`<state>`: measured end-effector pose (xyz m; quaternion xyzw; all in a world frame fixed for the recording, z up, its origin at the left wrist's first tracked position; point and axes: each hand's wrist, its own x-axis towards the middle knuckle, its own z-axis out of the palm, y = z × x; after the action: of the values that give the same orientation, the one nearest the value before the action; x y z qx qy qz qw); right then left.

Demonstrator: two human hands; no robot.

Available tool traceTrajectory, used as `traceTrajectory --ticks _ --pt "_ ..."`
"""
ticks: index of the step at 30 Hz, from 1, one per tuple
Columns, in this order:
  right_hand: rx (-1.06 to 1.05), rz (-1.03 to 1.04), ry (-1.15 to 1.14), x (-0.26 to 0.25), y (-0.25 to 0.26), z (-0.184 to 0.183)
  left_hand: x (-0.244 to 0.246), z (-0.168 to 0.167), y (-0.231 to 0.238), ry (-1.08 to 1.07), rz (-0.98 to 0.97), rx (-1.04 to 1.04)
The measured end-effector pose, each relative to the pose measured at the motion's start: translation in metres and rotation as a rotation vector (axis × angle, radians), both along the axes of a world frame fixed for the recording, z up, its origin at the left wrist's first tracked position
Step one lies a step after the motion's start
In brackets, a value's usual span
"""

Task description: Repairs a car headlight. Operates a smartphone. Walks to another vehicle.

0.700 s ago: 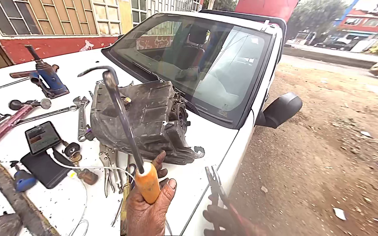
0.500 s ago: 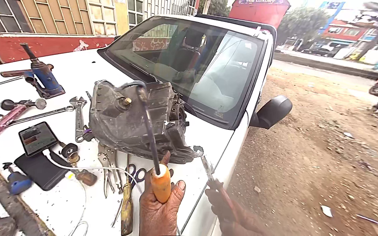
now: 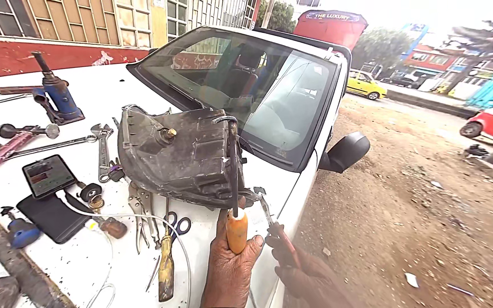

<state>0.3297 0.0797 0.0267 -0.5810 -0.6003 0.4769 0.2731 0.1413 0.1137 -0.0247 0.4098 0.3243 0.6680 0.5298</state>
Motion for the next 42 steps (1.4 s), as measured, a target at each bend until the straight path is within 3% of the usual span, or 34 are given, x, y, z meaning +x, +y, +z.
traceTrajectory --ticks 7,13,27,33,42 --pt "-0.026 0.041 0.029 0.0 0.013 0.0 0.001 0.0 0.018 0.156 -0.066 -0.08" --pt "-0.059 0.062 -0.007 -0.001 0.011 0.008 0.007 -0.003 0.022 0.263 -0.012 -0.036" --pt "0.005 0.048 -0.055 -0.004 0.014 0.023 0.005 -0.005 0.022 0.194 -0.03 -0.032" --pt "-0.035 -0.011 0.076 -0.003 0.007 0.006 0.003 -0.006 0.025 0.2 -0.035 -0.015" --pt "0.025 0.065 -0.044 -0.001 0.01 0.005 0.004 -0.008 0.026 0.228 -0.029 -0.003"
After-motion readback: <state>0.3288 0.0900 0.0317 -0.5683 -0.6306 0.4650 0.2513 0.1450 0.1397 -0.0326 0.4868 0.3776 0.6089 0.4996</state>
